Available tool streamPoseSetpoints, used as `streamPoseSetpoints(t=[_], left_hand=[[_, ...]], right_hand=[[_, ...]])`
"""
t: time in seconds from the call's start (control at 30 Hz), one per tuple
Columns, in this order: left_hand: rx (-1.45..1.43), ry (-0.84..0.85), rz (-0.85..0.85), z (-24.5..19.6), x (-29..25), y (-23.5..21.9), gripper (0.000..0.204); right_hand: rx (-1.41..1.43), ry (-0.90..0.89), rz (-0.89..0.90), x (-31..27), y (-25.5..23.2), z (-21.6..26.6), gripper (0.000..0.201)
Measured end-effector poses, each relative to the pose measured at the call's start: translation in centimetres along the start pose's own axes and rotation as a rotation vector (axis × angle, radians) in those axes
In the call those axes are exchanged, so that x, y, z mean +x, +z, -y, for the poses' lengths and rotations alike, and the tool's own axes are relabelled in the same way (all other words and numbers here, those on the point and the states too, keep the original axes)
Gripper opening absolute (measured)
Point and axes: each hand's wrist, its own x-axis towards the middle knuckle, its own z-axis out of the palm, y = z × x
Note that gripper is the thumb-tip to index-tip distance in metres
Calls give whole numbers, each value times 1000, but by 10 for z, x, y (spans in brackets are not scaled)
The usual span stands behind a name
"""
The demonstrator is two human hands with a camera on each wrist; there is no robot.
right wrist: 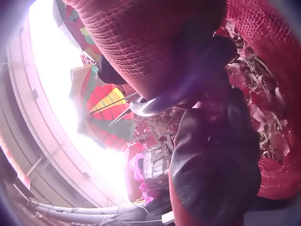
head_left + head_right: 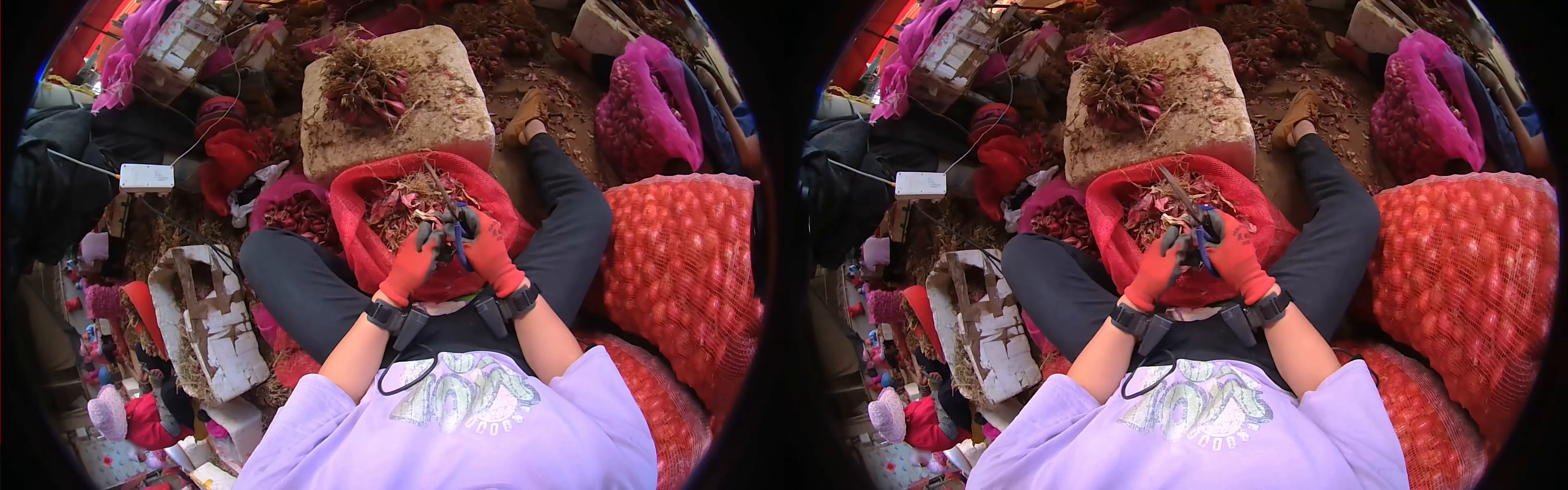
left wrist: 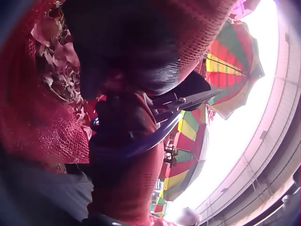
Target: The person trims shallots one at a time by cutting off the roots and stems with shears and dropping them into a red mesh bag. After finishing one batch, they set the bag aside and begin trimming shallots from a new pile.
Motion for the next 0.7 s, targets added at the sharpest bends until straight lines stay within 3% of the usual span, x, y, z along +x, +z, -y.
streamPoseSetpoints(t=[0.03,0.13,0.23,0.3,0.37,0.4,0.43,0.47,0.5,0.6,0.7], left_hand=[[181,95,-45,5,0,1,28],[382,74,143,-15,-3,-4,23],[-174,-173,137,-8,1,-4,19],[152,87,115,-9,7,-10,20],[-608,-138,128,-20,7,-10,22],[-689,-140,83,-20,9,-13,22],[-769,-142,36,-19,10,-18,22],[-848,-144,-12,-17,11,-24,21],[-853,-32,26,-15,14,-31,21],[-761,160,-140,-12,15,-38,22],[-491,74,-234,-14,18,-47,24]], right_hand=[[-83,-30,9,0,0,2,31],[-260,-82,25,0,-4,6,32],[-196,-29,-3,2,-6,2,32],[-34,42,-70,1,-8,0,30],[-239,131,39,0,-18,6,32],[-342,175,95,-1,-22,12,33],[-481,-11,78,-6,-20,18,36],[-480,18,103,-10,-17,14,37],[-477,48,128,-14,-13,10,37],[-592,-3,205,-14,-7,12,34],[-697,-56,193,-15,-6,15,30]])
